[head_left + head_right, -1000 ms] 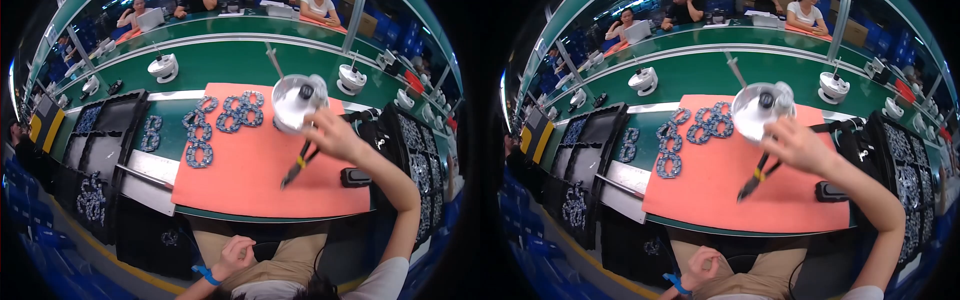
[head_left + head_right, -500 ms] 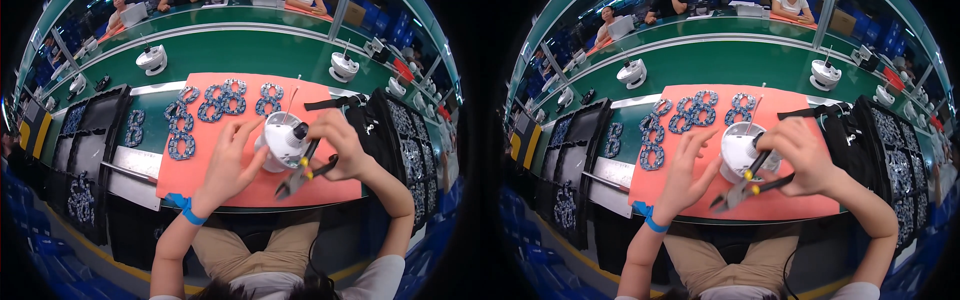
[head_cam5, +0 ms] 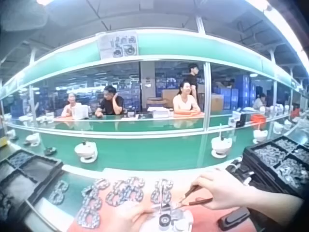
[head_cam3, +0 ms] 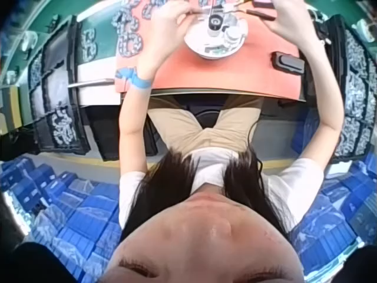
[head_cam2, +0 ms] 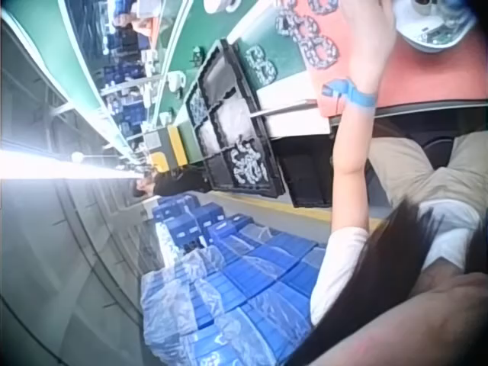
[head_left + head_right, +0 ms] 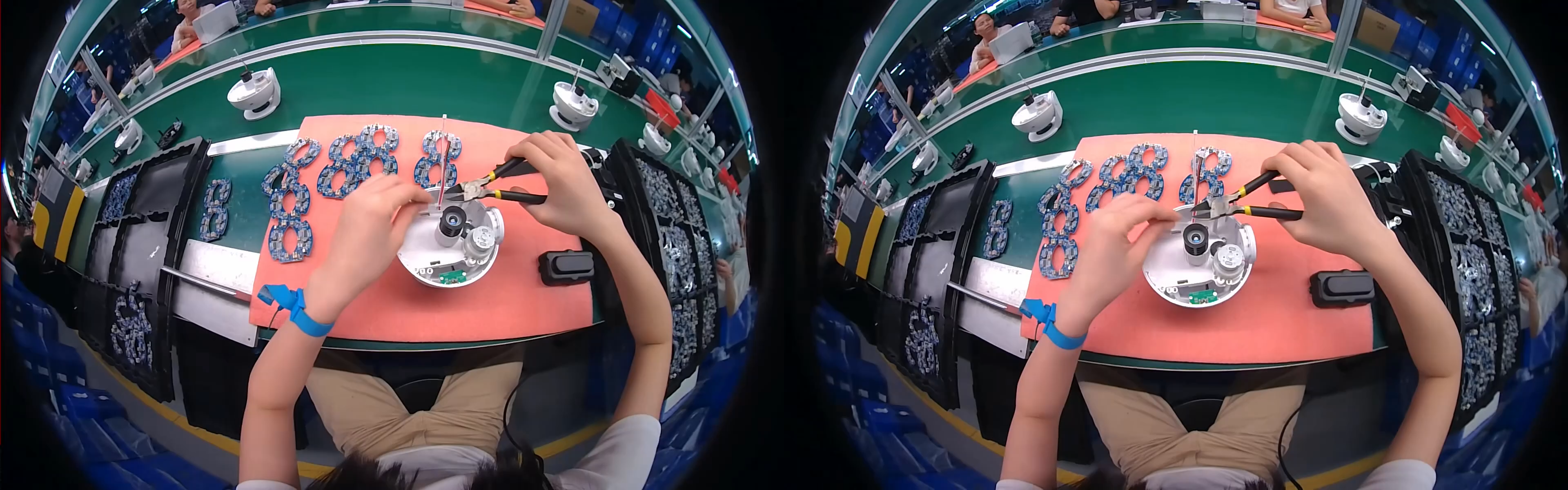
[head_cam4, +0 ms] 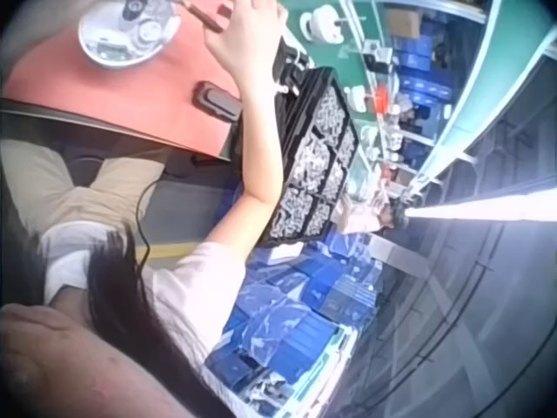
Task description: Assembling LED light fixtures by separating circuit boards from a sheet and installing them into housing units using pliers.
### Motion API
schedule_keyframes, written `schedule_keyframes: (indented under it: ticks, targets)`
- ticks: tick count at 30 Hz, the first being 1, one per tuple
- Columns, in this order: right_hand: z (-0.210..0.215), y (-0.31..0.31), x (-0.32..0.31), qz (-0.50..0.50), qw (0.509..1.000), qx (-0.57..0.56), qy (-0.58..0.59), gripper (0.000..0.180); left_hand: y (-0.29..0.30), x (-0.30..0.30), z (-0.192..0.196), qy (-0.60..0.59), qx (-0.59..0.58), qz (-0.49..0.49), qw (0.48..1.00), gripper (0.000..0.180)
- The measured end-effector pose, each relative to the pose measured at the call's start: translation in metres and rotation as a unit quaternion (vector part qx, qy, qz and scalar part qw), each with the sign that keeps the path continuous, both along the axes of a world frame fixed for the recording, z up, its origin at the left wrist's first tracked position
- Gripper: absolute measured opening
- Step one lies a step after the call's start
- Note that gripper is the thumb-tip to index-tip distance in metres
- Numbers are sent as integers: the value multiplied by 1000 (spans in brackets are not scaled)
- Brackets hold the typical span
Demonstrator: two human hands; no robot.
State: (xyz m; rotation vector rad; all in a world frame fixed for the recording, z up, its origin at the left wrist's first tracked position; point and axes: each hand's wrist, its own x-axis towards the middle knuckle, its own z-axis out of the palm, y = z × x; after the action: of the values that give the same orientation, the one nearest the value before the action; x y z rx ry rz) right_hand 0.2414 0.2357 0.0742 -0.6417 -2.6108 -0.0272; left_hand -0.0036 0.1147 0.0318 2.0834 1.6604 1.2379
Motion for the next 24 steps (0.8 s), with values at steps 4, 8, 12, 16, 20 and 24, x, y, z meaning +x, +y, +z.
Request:
schedule_keyframes:
  ticks: [4, 8, 12, 16, 20, 24]
  targets:
    - [0, 1, -11, 5, 999, 37, -28, 37, 8, 0, -1, -21, 89, 0, 996, 9]
    - [-3, 3, -20, 16, 996, 80, -39, 35, 9, 3, 0, -60, 69, 12, 996, 8]
    - [-5, 4, -22, 17, 996, 70, -42, 29, 11, 3, -3, -52, 78, 16, 995, 8]
    - [-9, 9, -20, 13, 993, 97, -71, 21, 11, 3, -4, -55, 74, 20, 996, 7]
    - [-7, 7, -14, -2, 999, 27, -42, 21, 4, 0, -2, -91, 117, 58, 987, 8]
    - [-11, -4, 1, 81, 984, -121, 101, 32, -18, -9, -5, -141, 95, 116, 979, 8]
